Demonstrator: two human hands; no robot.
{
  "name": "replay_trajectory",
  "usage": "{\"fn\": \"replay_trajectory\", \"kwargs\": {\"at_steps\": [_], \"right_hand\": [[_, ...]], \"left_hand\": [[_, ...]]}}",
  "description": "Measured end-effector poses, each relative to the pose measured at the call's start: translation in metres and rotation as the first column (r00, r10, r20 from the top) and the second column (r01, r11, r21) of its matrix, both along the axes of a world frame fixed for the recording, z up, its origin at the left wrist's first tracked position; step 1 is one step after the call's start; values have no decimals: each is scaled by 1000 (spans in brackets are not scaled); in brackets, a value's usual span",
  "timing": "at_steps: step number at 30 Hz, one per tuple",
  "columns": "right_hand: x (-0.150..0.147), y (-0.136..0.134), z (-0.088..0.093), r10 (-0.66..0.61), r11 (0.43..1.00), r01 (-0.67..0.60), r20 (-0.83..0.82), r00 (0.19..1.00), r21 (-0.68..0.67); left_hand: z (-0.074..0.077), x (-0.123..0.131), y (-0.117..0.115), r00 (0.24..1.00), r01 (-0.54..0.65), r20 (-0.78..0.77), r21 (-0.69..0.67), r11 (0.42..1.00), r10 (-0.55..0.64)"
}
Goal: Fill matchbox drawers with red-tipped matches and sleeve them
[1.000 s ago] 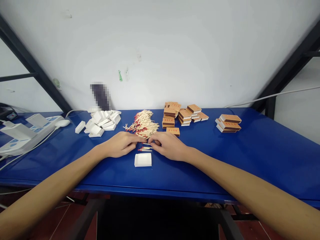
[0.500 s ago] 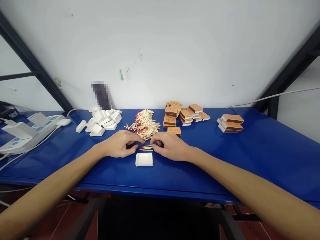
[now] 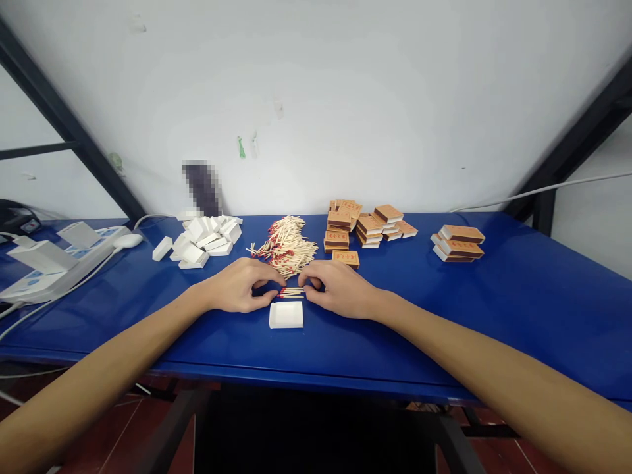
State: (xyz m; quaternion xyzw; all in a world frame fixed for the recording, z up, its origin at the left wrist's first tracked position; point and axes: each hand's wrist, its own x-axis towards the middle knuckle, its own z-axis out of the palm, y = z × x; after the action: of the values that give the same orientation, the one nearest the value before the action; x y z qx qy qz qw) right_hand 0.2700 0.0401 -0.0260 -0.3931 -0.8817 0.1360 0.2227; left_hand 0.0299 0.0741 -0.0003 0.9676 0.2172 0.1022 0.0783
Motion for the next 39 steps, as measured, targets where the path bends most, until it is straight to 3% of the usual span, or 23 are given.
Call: {"fn": "replay_trajectory", "kwargs": {"at_steps": [39], "right_hand": [[0, -4, 2, 3, 1000, -3, 21, 1000, -6]], "left_hand": [[5, -2, -4, 1000, 10, 4, 1, 1000, -10]]}}
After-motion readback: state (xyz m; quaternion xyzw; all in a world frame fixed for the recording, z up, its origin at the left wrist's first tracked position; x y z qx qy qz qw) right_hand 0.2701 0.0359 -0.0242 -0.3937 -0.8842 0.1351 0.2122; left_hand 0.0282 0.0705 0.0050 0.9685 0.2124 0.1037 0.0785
